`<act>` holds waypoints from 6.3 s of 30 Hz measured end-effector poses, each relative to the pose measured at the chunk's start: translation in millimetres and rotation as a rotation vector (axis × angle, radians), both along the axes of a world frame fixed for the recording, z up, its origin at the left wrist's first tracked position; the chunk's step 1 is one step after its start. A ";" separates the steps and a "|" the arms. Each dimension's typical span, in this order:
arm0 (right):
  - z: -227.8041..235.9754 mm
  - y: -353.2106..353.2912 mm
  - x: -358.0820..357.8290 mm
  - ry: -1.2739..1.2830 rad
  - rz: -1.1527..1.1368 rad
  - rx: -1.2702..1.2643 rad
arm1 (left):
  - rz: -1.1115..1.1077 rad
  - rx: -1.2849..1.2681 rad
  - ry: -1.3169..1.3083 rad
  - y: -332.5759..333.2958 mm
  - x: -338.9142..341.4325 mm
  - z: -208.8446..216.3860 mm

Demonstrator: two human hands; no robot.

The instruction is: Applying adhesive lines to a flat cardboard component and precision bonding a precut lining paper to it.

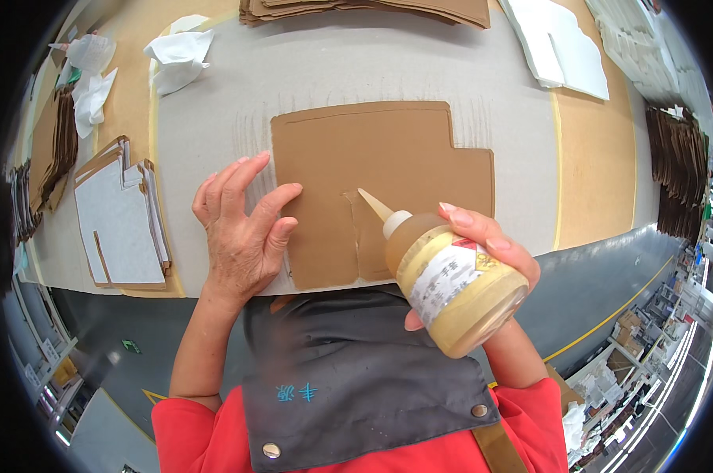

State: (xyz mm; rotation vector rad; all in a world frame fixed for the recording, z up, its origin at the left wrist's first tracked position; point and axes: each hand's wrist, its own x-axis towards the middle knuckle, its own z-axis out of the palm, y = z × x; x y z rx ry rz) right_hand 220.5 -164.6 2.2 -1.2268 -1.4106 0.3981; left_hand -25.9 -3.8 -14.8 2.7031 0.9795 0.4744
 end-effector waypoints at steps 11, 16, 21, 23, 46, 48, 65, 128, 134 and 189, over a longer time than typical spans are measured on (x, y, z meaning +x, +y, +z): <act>-2.8 -12.0 4.8 0.038 -0.104 -0.064 | 0.010 -0.014 -0.019 -0.7 -0.6 -3.4; -1.4 -21.3 3.3 0.161 -0.061 -0.088 | 0.011 -0.007 -0.023 -0.8 -1.3 -2.9; 3.0 -31.3 -1.1 0.181 -0.031 -0.093 | 0.015 0.008 -0.041 -1.3 0.7 -3.5; 5.6 -36.1 -3.5 0.200 -0.035 -0.094 | 0.007 0.054 -0.021 -0.5 1.4 -1.6; 34.1 -55.3 5.0 0.976 -0.560 -0.060 | 0.022 0.045 -0.080 -1.9 0.5 -4.5; 33.6 -36.4 13.7 1.162 -0.445 0.025 | 0.018 0.039 -0.086 -1.5 -1.1 -5.1; -2.3 16.5 -5.0 0.528 -0.214 -0.312 | 0.021 -0.007 -0.060 0.6 0.2 -3.8; -0.2 88.3 -11.3 0.805 -0.046 -0.161 | 0.291 -0.329 -0.602 10.4 -10.7 -5.2; -7.6 108.8 -11.5 0.716 -0.025 -0.214 | 0.296 -0.330 -0.591 12.2 -10.8 -6.2; 23.3 -9.3 -5.9 0.531 0.107 -0.223 | 0.275 -0.257 -0.591 11.1 -3.2 -1.6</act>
